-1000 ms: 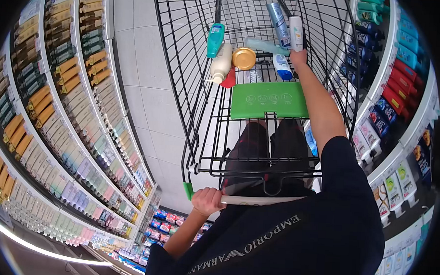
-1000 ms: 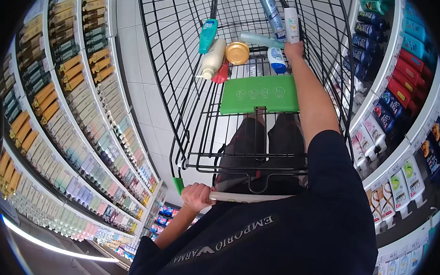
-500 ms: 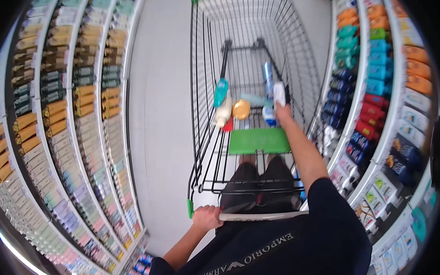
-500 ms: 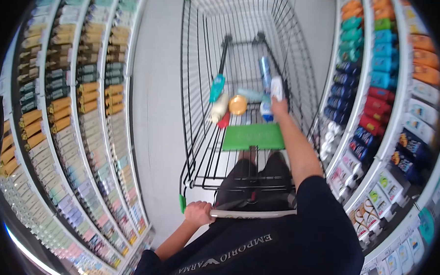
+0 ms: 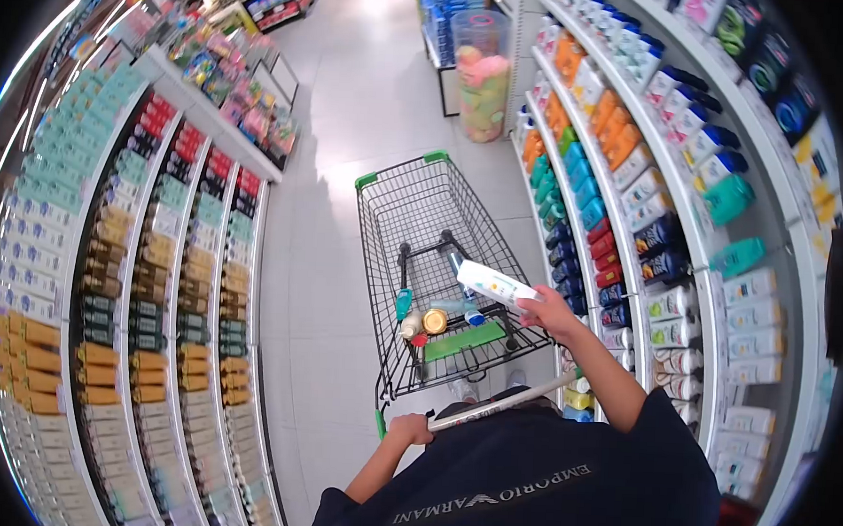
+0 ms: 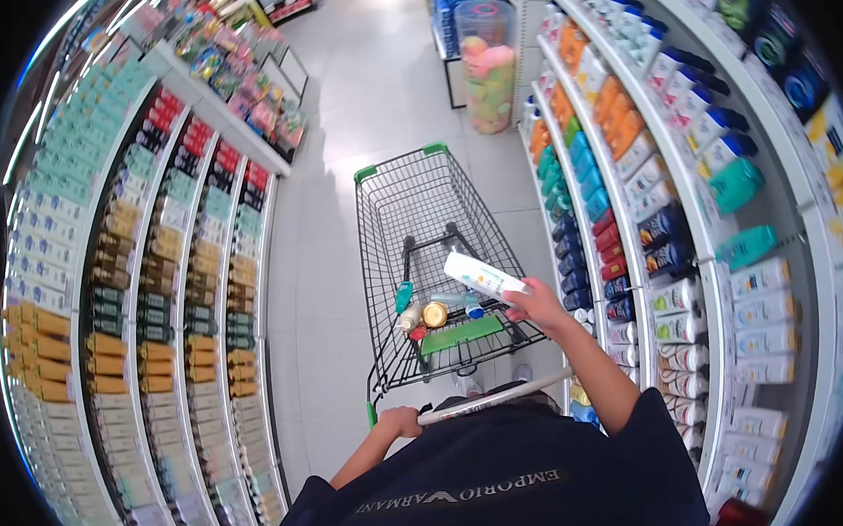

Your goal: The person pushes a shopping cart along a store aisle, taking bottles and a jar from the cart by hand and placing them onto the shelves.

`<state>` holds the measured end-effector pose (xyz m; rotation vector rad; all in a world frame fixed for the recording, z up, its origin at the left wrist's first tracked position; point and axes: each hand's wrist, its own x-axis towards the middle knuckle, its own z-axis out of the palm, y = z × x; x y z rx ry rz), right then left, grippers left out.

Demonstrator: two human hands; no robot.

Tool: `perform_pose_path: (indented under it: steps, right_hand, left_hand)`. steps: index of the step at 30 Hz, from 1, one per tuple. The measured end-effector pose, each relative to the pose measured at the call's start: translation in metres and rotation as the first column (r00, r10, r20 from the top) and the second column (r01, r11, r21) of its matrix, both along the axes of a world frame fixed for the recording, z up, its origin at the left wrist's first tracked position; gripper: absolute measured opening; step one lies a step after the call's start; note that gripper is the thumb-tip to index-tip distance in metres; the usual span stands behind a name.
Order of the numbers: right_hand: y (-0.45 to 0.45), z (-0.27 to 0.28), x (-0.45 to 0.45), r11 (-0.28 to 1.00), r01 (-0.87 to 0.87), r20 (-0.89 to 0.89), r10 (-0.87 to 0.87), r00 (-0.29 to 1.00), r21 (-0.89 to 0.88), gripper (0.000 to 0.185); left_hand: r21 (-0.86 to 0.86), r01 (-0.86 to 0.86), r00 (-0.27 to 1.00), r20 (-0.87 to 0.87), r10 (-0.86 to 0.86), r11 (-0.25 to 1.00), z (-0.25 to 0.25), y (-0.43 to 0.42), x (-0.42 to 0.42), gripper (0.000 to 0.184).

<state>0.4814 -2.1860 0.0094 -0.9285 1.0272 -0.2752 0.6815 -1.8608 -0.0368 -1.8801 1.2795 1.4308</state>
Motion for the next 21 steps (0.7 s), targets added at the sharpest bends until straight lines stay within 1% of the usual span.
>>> perform_pose_path:
  steps: [1, 3, 5, 7, 8, 9, 10, 11, 12, 13, 14, 15, 16, 17, 18, 19, 20, 21]
  right_hand:
    - [0.005, 0.020, -0.017, 0.997, 0.055, 0.009, -0.054, 0.998, -0.055, 0.044]
    - [0.016, 0.055, -0.054, 0.976, 0.117, 0.019, -0.116, 0.993, -0.181, 0.035]
    - [0.029, 0.086, -0.091, 0.919, 0.166, 0.002, -0.176, 0.984, -0.357, 0.025]
    - [0.049, 0.117, -0.123, 0.857, 0.311, 0.033, -0.328, 0.944, -0.411, 0.020]
    - [0.061, 0.131, -0.137, 0.824, 0.393, 0.056, -0.407, 0.912, -0.408, 0.021]
    - [0.071, 0.134, -0.154, 0.753, 0.439, 0.053, -0.477, 0.877, -0.490, 0.020]
    - [0.085, 0.151, -0.164, 0.693, 0.495, 0.073, -0.542, 0.837, -0.524, 0.020]
    - [0.097, 0.166, -0.174, 0.635, 0.526, 0.076, -0.595, 0.800, -0.566, 0.018]
    - [0.111, 0.180, -0.181, 0.536, 0.558, 0.044, -0.695, 0.718, -0.633, 0.016]
    - [0.126, 0.198, -0.188, 0.497, 0.574, 0.057, -0.722, 0.690, -0.651, 0.015]
    - [0.139, 0.204, -0.203, 0.434, 0.591, 0.061, -0.769, 0.636, -0.680, 0.015]
    - [0.151, 0.221, -0.208, 0.355, 0.647, 0.132, -0.804, 0.579, -0.675, 0.016]
    - [0.163, 0.232, -0.218, 0.334, 0.619, 0.116, -0.812, 0.572, -0.711, 0.015]
    - [0.173, 0.244, -0.224, 0.266, 0.601, 0.132, -0.835, 0.534, -0.754, 0.017]
    - [0.182, 0.251, -0.232, 0.219, 0.574, 0.109, -0.869, 0.482, -0.789, 0.022]
    - [0.193, 0.258, -0.234, 0.210, 0.583, 0.108, -0.880, 0.462, -0.785, 0.022]
    - [0.204, 0.265, -0.235, 0.156, 0.539, 0.098, -0.906, 0.412, -0.828, 0.028]
    - [0.213, 0.272, -0.235, 0.106, 0.485, 0.090, -0.927, 0.363, -0.868, 0.035]
  left_hand:
    - [-0.010, 0.028, 1.000, 0.004, -0.028, 1.000, -0.004, -0.011, 0.004, 0.046]
    - [-0.167, 0.108, 0.984, -0.124, -0.130, 0.980, -0.021, -0.029, 0.001, 0.046]
    - [-0.299, 0.029, 0.943, -0.309, -0.126, 0.954, -0.010, -0.059, -0.011, 0.049]
    - [-0.505, 0.005, 0.923, -0.329, -0.198, 0.863, -0.015, -0.072, -0.028, 0.048]
    - [-0.509, 0.027, 0.939, -0.281, -0.196, 0.860, -0.015, -0.074, -0.036, 0.049]
    - [-0.510, 0.070, 0.948, -0.233, -0.216, 0.857, -0.009, -0.080, -0.038, 0.050]
    - [-0.511, 0.123, 0.963, -0.147, -0.227, 0.851, -0.003, -0.087, -0.036, 0.050]
    - [-0.539, 0.136, 0.970, -0.098, -0.222, 0.831, -0.010, -0.088, -0.031, 0.053]
    - [-0.550, 0.125, 0.975, -0.085, -0.204, 0.826, -0.015, -0.087, -0.027, 0.053]
    - [-0.564, 0.115, 0.980, -0.068, -0.184, 0.818, -0.017, -0.086, -0.022, 0.054]
    - [-0.559, 0.160, 0.978, -0.024, -0.209, 0.814, -0.013, -0.085, -0.022, 0.054]
    - [-0.550, 0.197, 0.975, 0.026, -0.220, 0.811, -0.009, -0.085, -0.025, 0.054]
    - [-0.605, 0.203, 0.974, 0.042, -0.225, 0.770, -0.006, -0.080, -0.025, 0.054]
    - [-0.621, 0.238, 0.967, 0.079, -0.243, 0.746, -0.011, -0.078, -0.023, 0.054]
    - [-0.620, 0.225, 0.970, 0.067, -0.235, 0.752, -0.012, -0.076, -0.022, 0.054]
    - [-0.623, 0.203, 0.974, 0.053, -0.218, 0.755, -0.007, -0.077, -0.022, 0.055]
    - [-0.614, 0.175, 0.979, 0.024, -0.204, 0.769, -0.002, -0.077, -0.020, 0.055]
    - [-0.625, 0.143, 0.981, -0.012, -0.192, 0.768, -0.014, -0.077, -0.014, 0.051]
